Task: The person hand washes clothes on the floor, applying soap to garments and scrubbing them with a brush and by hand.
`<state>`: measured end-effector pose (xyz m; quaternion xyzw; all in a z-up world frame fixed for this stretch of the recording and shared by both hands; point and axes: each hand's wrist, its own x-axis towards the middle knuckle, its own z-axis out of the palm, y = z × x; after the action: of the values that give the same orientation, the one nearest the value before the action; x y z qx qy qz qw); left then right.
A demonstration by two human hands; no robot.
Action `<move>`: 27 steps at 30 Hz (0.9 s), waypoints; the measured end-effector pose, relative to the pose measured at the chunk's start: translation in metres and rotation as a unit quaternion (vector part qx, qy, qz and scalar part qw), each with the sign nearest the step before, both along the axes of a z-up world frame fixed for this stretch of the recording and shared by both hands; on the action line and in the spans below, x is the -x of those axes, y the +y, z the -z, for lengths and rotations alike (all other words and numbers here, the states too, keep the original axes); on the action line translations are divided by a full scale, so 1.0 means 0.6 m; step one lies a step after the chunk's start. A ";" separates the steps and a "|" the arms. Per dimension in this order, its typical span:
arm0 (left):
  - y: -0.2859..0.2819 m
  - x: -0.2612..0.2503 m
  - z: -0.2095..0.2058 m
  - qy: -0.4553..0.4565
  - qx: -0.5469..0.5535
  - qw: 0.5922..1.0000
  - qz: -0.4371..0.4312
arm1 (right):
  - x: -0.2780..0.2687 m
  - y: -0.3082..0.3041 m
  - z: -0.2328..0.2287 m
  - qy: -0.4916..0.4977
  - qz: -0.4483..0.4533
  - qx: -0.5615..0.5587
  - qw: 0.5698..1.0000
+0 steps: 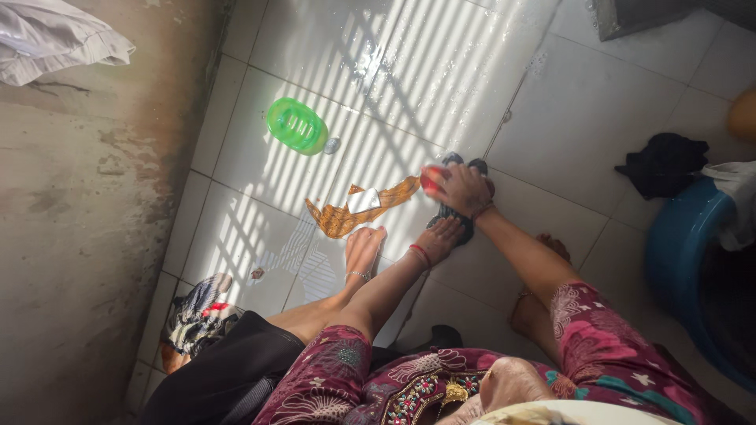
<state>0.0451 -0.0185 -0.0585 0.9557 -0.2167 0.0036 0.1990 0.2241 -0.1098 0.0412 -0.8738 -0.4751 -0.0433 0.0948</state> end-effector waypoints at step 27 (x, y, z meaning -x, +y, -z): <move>0.041 -0.344 -0.107 0.138 0.130 0.969 -0.156 | -0.001 -0.190 0.046 0.106 0.460 -0.042 0.880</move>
<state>0.2512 0.0059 0.0055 0.9349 -0.0331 -0.0686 0.3466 0.2248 -0.2237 0.0133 -0.9886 -0.0043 -0.0090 0.1501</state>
